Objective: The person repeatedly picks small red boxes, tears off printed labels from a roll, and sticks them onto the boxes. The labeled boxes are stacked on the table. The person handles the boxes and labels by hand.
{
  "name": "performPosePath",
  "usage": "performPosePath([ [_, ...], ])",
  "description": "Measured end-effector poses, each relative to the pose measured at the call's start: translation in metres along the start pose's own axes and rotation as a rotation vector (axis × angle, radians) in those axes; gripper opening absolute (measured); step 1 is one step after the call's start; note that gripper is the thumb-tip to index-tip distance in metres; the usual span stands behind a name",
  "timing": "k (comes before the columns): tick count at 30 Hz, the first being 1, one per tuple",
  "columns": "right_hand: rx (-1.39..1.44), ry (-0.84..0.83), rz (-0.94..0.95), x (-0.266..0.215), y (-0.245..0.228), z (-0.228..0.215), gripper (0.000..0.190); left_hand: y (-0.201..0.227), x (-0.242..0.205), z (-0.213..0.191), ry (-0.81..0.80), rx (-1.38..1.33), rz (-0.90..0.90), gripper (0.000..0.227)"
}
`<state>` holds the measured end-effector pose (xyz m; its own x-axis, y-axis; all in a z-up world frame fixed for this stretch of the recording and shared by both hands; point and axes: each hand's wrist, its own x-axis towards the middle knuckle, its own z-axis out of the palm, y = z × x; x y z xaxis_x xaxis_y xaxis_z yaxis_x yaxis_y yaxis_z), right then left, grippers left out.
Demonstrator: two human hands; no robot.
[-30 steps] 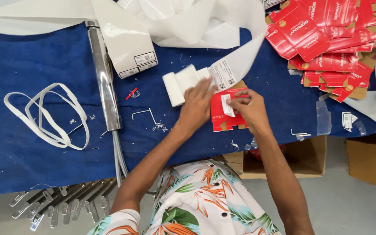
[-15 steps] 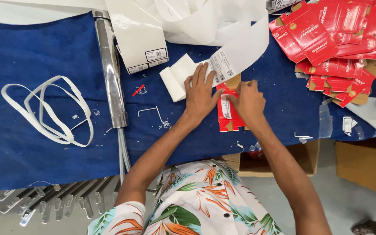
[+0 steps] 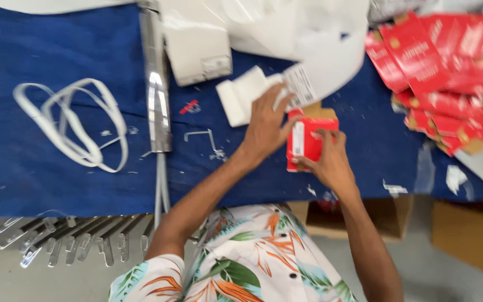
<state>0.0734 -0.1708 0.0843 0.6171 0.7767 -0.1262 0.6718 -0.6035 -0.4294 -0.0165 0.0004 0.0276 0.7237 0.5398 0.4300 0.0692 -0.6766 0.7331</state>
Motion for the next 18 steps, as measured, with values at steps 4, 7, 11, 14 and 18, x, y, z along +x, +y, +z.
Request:
performPosePath([
  [4, 0.195, -0.047, 0.029, 0.012, -0.039, -0.02, 0.064, -0.013, 0.006, -0.073, 0.416, 0.074, -0.206, 0.054],
  [7, 0.257, -0.078, -0.107, 0.032, -0.07, -0.016, 0.048, -0.047, 0.026, -0.127, 0.641, 0.112, -0.352, 0.071],
  [11, 0.368, 0.058, -0.357, 0.09, -0.117, 0.011, 0.036, -0.076, 0.046, -0.151, 0.464, -0.228, -0.658, 0.067],
  [14, 0.2, 0.37, -0.682, 0.134, -0.146, 0.03, 0.041, -0.084, 0.054, -0.151, 0.296, -0.269, -0.711, 0.044],
  [18, 0.016, 0.49, -0.761, 0.142, -0.15, 0.05, 0.039, -0.094, 0.044, -0.143, 0.325, -0.123, -0.481, 0.034],
])
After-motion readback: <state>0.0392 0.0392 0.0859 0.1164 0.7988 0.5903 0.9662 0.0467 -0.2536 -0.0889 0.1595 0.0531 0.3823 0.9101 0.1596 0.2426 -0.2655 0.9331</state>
